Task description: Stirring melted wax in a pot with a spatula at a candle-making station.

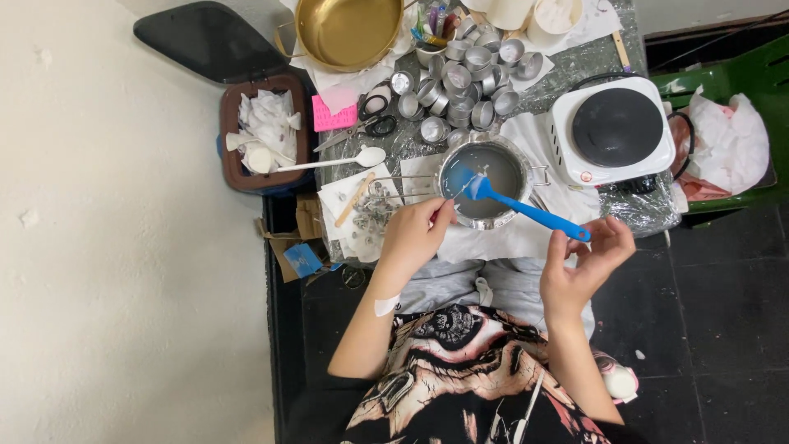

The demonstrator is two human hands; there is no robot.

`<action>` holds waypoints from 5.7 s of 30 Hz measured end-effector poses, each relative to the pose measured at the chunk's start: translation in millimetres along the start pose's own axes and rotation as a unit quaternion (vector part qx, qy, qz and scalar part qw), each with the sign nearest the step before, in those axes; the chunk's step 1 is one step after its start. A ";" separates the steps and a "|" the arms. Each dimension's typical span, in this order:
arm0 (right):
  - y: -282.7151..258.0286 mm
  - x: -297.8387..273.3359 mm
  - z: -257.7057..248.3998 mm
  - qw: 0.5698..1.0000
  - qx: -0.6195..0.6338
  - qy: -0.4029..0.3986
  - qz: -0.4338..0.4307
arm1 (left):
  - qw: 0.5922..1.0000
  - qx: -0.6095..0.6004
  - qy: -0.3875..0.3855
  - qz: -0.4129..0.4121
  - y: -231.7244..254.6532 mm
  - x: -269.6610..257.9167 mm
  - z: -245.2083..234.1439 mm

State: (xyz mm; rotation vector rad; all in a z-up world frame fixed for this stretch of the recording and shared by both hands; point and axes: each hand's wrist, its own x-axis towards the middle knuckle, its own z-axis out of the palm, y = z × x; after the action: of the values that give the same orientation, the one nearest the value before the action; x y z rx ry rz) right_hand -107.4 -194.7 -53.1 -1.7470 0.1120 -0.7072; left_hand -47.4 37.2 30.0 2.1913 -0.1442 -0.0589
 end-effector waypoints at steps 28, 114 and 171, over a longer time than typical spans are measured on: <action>-58.9 57.2 15.5 0.995 -0.018 -0.069 0.066 | 0.953 0.299 -0.031 -0.044 33.5 2.7 4.8; -86.4 87.9 54.3 0.869 -0.330 -0.332 -0.163 | 0.973 0.151 0.098 0.146 7.4 43.4 -45.4; -83.9 160.3 19.4 0.644 -0.495 -0.470 -0.345 | 0.971 0.130 0.011 0.201 9.0 40.8 8.8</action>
State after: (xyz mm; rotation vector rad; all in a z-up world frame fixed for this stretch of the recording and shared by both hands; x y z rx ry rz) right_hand 8.8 -221.0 84.5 -3.0776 -1.1674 -0.0722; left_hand -8.5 19.7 32.5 2.3776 -0.6109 0.2228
